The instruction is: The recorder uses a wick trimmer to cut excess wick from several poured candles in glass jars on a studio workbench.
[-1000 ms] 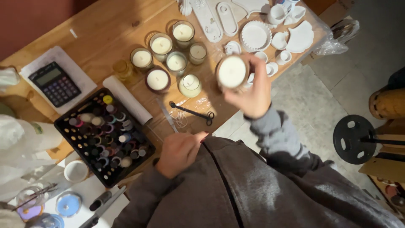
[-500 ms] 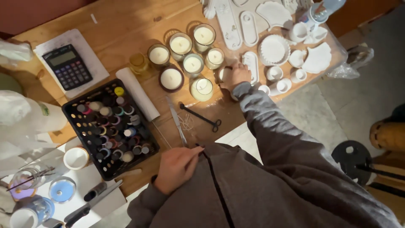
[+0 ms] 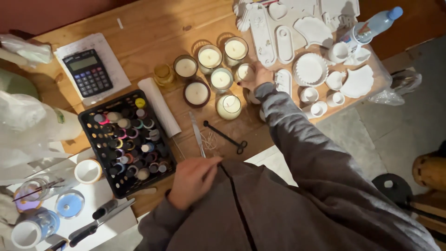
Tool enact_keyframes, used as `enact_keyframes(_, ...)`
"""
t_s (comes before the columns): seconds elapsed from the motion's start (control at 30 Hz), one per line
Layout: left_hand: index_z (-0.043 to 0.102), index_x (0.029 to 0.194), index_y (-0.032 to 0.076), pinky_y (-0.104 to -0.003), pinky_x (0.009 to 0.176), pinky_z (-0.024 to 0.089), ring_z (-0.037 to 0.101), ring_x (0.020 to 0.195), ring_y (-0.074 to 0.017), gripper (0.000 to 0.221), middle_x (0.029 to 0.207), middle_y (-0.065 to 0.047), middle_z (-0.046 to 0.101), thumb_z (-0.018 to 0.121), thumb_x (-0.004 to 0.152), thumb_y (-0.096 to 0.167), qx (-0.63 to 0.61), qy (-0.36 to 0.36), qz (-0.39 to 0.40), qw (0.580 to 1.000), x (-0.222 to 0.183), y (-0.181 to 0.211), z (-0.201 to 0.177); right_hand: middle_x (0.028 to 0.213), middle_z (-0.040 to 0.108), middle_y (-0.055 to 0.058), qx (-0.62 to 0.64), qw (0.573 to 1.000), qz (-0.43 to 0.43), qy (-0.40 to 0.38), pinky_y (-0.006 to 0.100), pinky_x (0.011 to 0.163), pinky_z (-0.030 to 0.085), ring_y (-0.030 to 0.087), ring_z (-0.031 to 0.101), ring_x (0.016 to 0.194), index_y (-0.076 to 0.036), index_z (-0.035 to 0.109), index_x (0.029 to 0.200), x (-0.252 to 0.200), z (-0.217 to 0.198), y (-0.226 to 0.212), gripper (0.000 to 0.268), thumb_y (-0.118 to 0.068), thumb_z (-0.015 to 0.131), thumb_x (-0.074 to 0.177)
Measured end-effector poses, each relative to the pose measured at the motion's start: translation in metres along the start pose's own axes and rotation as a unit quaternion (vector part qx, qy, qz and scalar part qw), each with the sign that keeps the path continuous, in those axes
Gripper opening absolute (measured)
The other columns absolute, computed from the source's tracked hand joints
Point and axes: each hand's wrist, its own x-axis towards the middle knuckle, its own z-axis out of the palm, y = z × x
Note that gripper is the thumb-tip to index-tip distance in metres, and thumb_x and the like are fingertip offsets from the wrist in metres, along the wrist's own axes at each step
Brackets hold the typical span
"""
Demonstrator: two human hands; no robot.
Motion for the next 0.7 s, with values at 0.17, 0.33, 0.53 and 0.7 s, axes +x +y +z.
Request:
enact_keyframes(0.17, 0.072, 0.11, 0.009, -0.038, 0.077, 0.056, 0.07, 0.09, -0.0294, 0.019, 0.098, -0.009, 0.072, 0.073, 0.091, 0.004, 0.017, 0.023, -0.013, 0.999, 0.037, -0.005, -0.005, 0.111, 0.072, 0.011, 0.176, 0.984, -0.021, 0.025, 0.04, 0.096, 0.058, 0.029, 0.071, 0.107, -0.004, 0.059, 0.122, -0.035, -0.075, -0.028, 0.074, -0.032, 0.096, 0.063)
enact_keyframes(0.33, 0.063, 0.131, 0.002, -0.043, 0.102, 0.052, 0.064, 0.12, -0.0354, 0.054, 0.134, -0.013, 0.063, 0.084, 0.083, 0.016, 0.063, 0.109, 0.049, 0.991, 0.1, 0.013, 0.012, 0.128, 0.062, 0.008, 0.547, 0.821, -0.127, -0.109, 0.039, 0.105, 0.056, 0.02, 0.062, 0.122, -0.001, 0.053, 0.131, -0.091, -0.16, -0.072, 0.06, -0.009, 0.087, 0.082)
enact_keyframes(0.53, 0.054, 0.142, 0.0, -0.039, 0.111, 0.055, 0.063, 0.131, -0.0315, 0.071, 0.143, -0.017, 0.059, 0.092, 0.084, 0.014, -0.05, 0.163, 0.105, 0.98, 0.125, 0.041, 0.035, 0.137, 0.062, 0.015, 0.73, 0.645, -0.086, -0.211, 0.039, 0.112, 0.053, 0.025, 0.064, 0.127, 0.005, 0.048, 0.147, -0.139, -0.189, -0.111, 0.069, -0.011, 0.08, 0.088)
enact_keyframes(0.7, 0.052, 0.143, 0.002, -0.039, 0.11, 0.057, 0.065, 0.131, -0.0318, 0.073, 0.143, -0.017, 0.061, 0.093, 0.084, 0.011, -0.06, 0.219, 0.124, 0.966, 0.118, 0.047, 0.044, 0.143, 0.059, 0.015, 0.727, 0.639, -0.128, -0.215, 0.04, 0.116, 0.05, 0.026, 0.061, 0.131, 0.007, 0.047, 0.15, -0.164, -0.205, -0.131, 0.074, -0.021, 0.081, 0.091)
